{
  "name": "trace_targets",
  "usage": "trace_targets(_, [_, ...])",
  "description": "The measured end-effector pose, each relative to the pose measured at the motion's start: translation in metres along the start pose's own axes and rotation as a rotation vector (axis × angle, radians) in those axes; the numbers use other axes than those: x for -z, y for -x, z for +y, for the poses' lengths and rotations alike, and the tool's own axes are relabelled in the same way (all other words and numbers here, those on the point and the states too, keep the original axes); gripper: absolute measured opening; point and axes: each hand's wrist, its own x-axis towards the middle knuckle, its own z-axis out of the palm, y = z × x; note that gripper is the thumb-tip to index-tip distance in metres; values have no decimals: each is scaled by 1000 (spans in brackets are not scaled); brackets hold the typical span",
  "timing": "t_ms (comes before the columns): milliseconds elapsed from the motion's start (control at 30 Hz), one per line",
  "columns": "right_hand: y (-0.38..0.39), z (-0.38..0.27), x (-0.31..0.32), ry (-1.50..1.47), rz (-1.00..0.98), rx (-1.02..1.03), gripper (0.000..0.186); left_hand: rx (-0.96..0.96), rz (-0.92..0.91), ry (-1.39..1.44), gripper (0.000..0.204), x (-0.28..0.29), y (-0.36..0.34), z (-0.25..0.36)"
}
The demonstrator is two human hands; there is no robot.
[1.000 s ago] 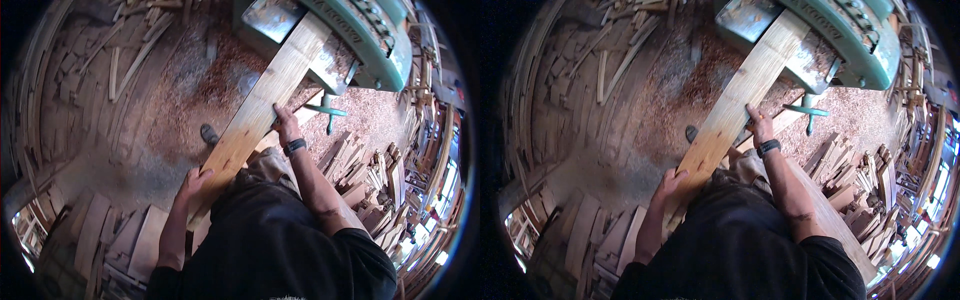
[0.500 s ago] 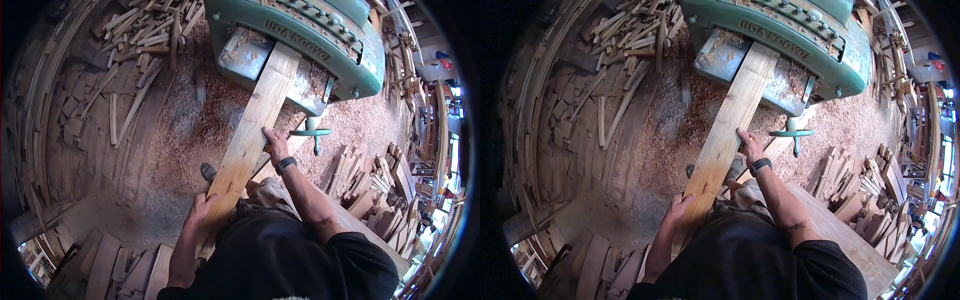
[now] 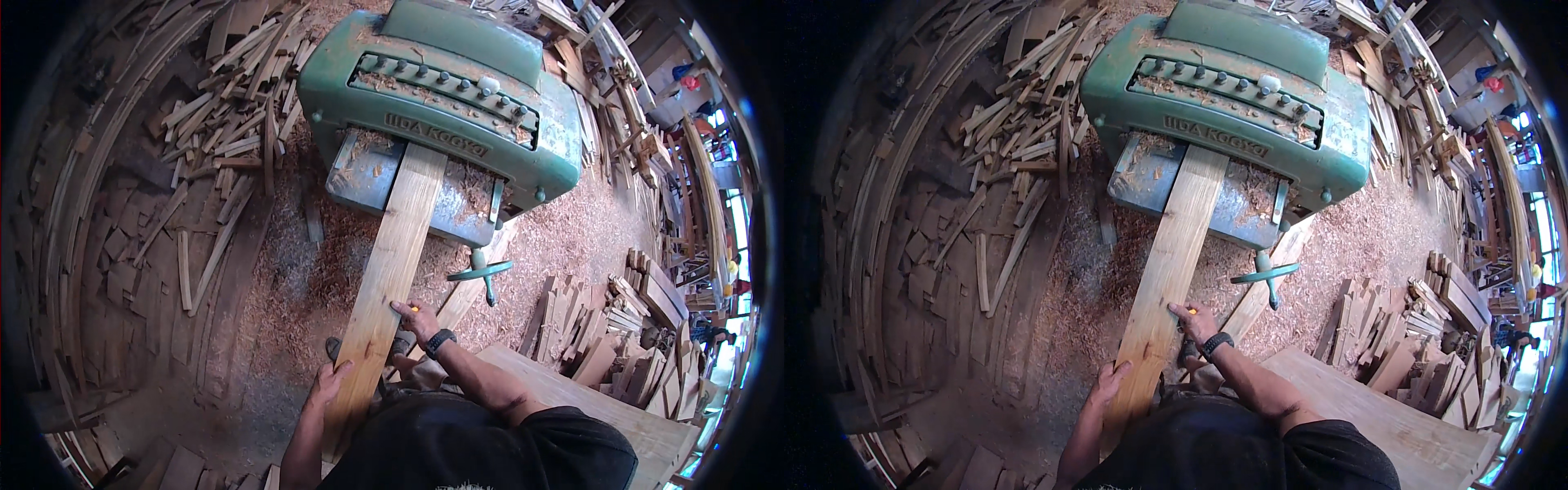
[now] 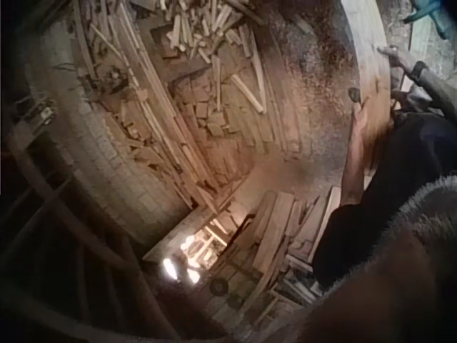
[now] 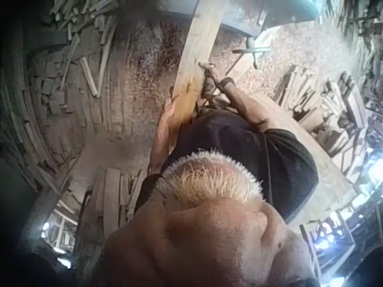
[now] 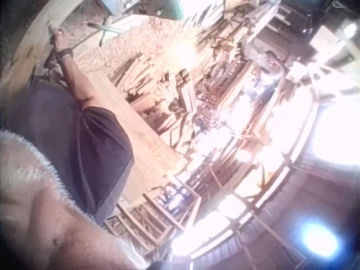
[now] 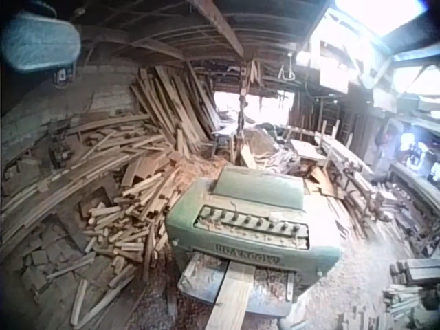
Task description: The person measures a wooden board with a tape measure, feeds it through a planer machine, and repeatedly measures and planes the board.
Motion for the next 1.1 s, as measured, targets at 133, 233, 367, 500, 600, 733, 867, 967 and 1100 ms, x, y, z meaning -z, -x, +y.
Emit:
trace_targets(133, [-11,-12,9,-43,-2,30,33,-36,22,-66,42,-8,-15,15])
trace_targets(233, [-19,-21,7,-78,25,47,31,-71,35,-166,45,-7,-26,20])
trace_targets(367, [-25,-39,10,-78,24,84,31,-29,60,-247,47,-3,-31,23])
trace_targets(500, [-24,-51,10,-63,65,116,33,-69,184,-126,50,-6,4,3])
trace_targets(600, [-35,-44,14,-139,63,85,29,-97,242,-401,49,4,38,-14])
trace_targets(733, [-55,-26,16,-143,77,185,28,61,237,-397,49,16,73,-58])
trace_targets(867, [-64,-47,22,-138,58,173,31,10,293,-481,51,6,64,-26])
trace_targets(967, [-60,-51,31,-163,88,115,37,6,307,-556,50,3,49,-16])
trace_targets(1100, [-24,-28,63,-9,-34,77,49,9,251,-441,52,4,34,-14])
